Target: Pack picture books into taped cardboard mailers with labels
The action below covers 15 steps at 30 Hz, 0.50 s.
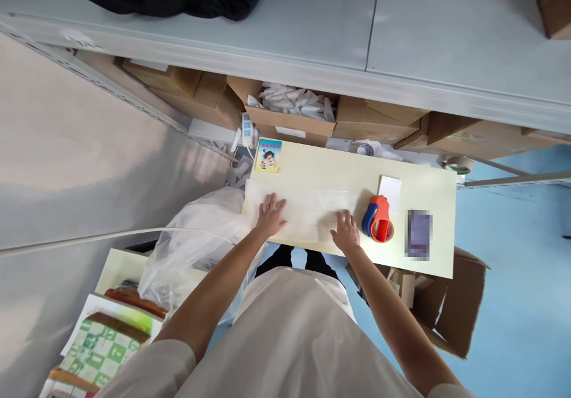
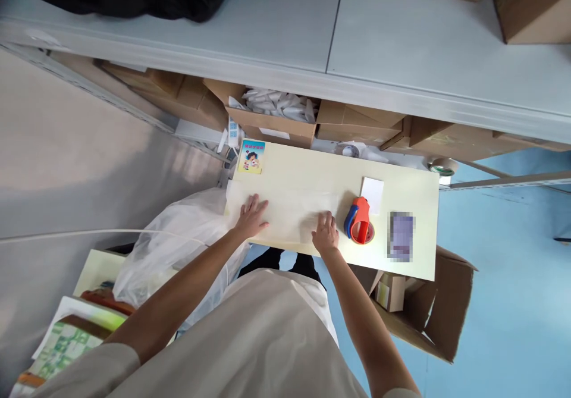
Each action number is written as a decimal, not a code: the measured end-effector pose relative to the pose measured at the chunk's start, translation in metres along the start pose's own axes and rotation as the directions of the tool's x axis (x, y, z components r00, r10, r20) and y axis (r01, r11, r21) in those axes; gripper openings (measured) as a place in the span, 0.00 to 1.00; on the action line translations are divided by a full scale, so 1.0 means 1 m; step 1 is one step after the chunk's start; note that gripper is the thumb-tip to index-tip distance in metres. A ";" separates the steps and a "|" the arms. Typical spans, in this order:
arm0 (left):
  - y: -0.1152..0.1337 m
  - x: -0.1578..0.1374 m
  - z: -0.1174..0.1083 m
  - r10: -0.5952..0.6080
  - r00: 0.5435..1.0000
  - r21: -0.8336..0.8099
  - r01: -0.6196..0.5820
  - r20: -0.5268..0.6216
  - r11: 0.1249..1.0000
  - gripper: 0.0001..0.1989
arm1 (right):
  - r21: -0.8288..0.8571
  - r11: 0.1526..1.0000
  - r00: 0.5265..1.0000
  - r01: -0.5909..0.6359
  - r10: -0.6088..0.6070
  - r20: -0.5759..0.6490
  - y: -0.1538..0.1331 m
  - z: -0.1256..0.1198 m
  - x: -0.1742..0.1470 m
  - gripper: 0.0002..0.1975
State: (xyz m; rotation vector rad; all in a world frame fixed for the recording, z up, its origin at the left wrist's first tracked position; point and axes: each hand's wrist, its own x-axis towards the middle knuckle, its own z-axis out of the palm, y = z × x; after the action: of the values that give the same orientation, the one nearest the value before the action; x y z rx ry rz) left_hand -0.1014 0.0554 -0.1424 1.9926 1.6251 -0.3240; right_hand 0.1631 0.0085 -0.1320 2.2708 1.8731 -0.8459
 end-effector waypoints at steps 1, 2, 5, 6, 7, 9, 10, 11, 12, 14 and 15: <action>0.000 0.003 -0.003 -0.005 0.999 -0.048 0.003 -0.032 0.999 0.35 | -0.001 1.000 1.000 -0.006 0.006 -0.016 -0.008 -0.006 0.004 0.30; -0.001 0.007 -0.007 -0.014 0.997 -0.106 0.006 -0.075 0.994 0.34 | 0.011 1.000 0.999 0.015 -0.014 -0.041 -0.019 -0.012 0.011 0.30; -0.010 0.031 -0.026 -0.107 0.966 -0.322 0.026 -0.237 0.946 0.32 | 0.150 0.966 0.976 0.209 -0.196 -0.097 -0.066 -0.022 0.046 0.28; -0.015 0.042 -0.033 -0.167 0.944 -0.399 0.042 -0.283 0.916 0.32 | 0.234 0.935 0.964 0.266 -0.250 -0.094 -0.085 -0.022 0.061 0.27; -0.022 0.054 -0.040 -0.233 0.921 -0.469 0.064 -0.312 0.881 0.32 | 0.338 0.898 0.959 0.283 -0.272 -0.079 -0.104 -0.020 0.077 0.27; -0.037 0.078 -0.051 -0.359 0.878 -0.583 0.118 -0.316 0.804 0.33 | 0.586 0.785 0.968 0.201 -0.251 0.005 -0.141 -0.011 0.109 0.28; -0.044 0.090 -0.055 -0.402 0.866 -0.628 0.138 -0.299 0.765 0.32 | 0.702 0.703 0.976 0.116 -0.213 0.052 -0.157 -0.005 0.124 0.29; -0.052 0.100 -0.057 -0.433 0.858 -0.666 0.155 -0.276 0.730 0.32 | 0.790 0.612 0.982 0.038 -0.171 0.085 -0.170 0.001 0.136 0.30; -0.058 0.108 -0.058 -0.453 0.855 -0.694 0.165 -0.254 0.701 0.32 | 0.847 0.532 0.984 -0.023 -0.136 0.112 -0.182 0.007 0.146 0.31; -0.068 0.119 -0.056 -0.456 0.857 -0.728 0.150 -0.242 0.668 0.29 | 0.906 0.417 0.986 -0.068 -0.109 0.125 -0.197 0.017 0.158 0.30; -0.072 0.123 -0.055 -0.443 0.860 -0.737 0.124 -0.254 0.664 0.28 | 0.923 0.380 0.985 -0.063 -0.125 0.119 -0.201 0.020 0.162 0.28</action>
State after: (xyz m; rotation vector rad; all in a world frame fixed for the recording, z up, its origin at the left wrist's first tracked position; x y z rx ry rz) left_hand -0.1484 0.1961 -0.1773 1.2380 1.9377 0.5984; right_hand -0.0146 0.1938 -0.1669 2.4281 1.4670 -2.5588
